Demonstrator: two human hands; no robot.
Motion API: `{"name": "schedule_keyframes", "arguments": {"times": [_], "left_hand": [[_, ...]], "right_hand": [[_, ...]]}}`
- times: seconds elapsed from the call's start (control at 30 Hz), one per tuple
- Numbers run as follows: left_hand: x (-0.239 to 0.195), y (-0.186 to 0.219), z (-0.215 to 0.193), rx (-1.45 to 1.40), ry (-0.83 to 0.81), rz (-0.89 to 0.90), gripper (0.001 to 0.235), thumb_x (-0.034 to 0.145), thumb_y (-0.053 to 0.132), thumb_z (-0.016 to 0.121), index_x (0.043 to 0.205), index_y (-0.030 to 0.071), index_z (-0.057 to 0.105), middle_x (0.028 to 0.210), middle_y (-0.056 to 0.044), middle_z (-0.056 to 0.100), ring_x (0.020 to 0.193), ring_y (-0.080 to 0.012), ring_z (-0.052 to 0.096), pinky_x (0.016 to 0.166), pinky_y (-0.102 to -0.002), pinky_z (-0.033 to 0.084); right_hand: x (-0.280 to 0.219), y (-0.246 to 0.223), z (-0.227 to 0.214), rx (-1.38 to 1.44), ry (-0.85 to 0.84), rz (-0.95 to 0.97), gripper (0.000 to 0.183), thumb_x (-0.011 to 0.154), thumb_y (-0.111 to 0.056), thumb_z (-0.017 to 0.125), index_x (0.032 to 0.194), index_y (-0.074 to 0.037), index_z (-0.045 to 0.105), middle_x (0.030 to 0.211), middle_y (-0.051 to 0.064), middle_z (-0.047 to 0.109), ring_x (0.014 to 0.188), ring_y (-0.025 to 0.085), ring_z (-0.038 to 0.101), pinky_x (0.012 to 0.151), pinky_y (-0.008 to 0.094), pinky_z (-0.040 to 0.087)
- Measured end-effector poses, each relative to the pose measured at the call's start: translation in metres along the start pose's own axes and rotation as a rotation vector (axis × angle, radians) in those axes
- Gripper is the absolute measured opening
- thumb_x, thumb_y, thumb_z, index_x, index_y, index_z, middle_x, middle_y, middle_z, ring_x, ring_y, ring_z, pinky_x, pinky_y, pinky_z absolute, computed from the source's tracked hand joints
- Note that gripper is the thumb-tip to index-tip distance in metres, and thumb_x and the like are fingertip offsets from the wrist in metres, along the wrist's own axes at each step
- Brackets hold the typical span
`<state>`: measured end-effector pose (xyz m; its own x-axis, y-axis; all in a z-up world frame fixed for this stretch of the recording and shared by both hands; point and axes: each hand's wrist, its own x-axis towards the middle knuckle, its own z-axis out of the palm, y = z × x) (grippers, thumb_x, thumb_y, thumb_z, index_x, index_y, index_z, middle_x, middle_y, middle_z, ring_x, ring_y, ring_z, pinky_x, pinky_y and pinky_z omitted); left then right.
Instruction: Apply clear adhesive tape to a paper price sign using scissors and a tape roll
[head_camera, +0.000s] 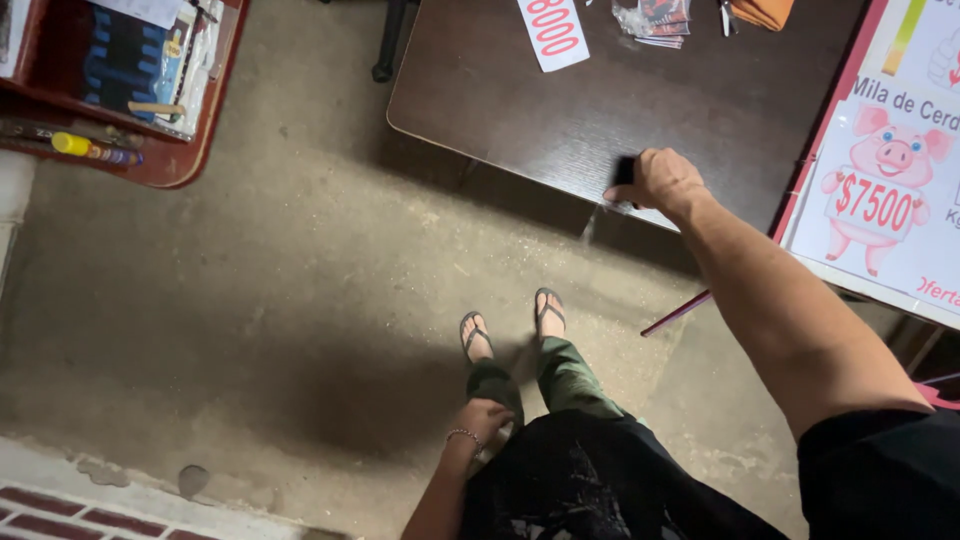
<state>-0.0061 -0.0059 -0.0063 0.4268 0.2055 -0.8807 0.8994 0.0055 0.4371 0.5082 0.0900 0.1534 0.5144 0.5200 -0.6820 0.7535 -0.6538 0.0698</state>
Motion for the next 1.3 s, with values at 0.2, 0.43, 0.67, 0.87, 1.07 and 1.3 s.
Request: {"name": "schedule_keyframes", "arguments": {"times": [0.2,0.43,0.67,0.87,1.07,1.3], "left_hand": [[0.018,-0.02,0.011,-0.013,0.041,0.058,0.026,0.082,0.048,0.076,0.087,0.023,0.083,0.09,0.001,0.079,0.083,-0.0153,0.071,0.073,-0.032,0.048],[-0.003,0.006,-0.003,0.145,-0.049,0.018,0.032,0.083,0.047,0.069,0.099,0.023,0.085,0.101,-0.004,0.079,0.093,-0.0218,0.072,0.077,-0.039,0.051],[-0.013,0.016,0.002,-0.319,-0.147,-0.354,0.038,0.082,0.034,0.079,0.115,0.017,0.081,0.114,-0.001,0.079,0.102,-0.0151,0.072,0.09,-0.034,0.055],[-0.003,-0.011,0.031,-0.116,-0.088,-0.204,0.04,0.071,0.058,0.08,0.098,0.03,0.085,0.099,0.006,0.08,0.096,-0.0108,0.072,0.084,-0.029,0.052],[0.006,-0.021,0.036,-0.215,-0.154,-0.077,0.034,0.076,0.046,0.078,0.103,0.027,0.085,0.106,0.009,0.081,0.102,-0.0065,0.072,0.095,-0.027,0.054],[0.041,-0.054,0.048,-0.105,0.021,0.341,0.022,0.086,0.024,0.081,0.106,0.017,0.081,0.1,0.008,0.081,0.116,0.0085,0.052,0.096,-0.029,0.006]], "right_hand": [[-0.007,0.008,-0.011,-0.001,0.003,0.029,0.076,0.081,-0.08,0.066,0.117,-0.014,0.07,0.112,0.015,0.076,0.105,0.037,0.072,0.084,0.048,0.058],[0.088,0.117,-0.019,0.682,0.797,-0.132,0.033,0.101,-0.03,0.087,0.106,-0.002,0.069,0.099,0.014,0.078,0.088,0.024,0.075,0.078,0.036,0.057],[0.161,0.153,-0.048,0.651,0.759,0.142,0.05,0.095,-0.044,0.085,0.124,-0.008,0.066,0.126,0.021,0.057,0.113,0.043,0.06,0.096,0.052,0.047],[0.225,0.168,-0.038,0.54,0.695,0.393,0.034,0.089,-0.057,0.088,0.098,-0.025,0.079,0.098,0.011,0.078,0.091,0.034,0.076,0.075,0.051,0.06],[0.158,0.165,-0.038,0.735,0.682,-0.069,0.079,0.124,-0.065,0.059,0.067,-0.015,0.039,0.063,-0.001,0.044,0.059,0.015,0.043,0.059,0.042,0.036],[0.075,0.115,-0.024,1.589,1.213,-0.053,0.009,0.096,-0.008,0.066,0.087,-0.011,0.064,0.077,0.003,0.069,0.062,0.008,0.059,0.056,0.023,0.049]]}}
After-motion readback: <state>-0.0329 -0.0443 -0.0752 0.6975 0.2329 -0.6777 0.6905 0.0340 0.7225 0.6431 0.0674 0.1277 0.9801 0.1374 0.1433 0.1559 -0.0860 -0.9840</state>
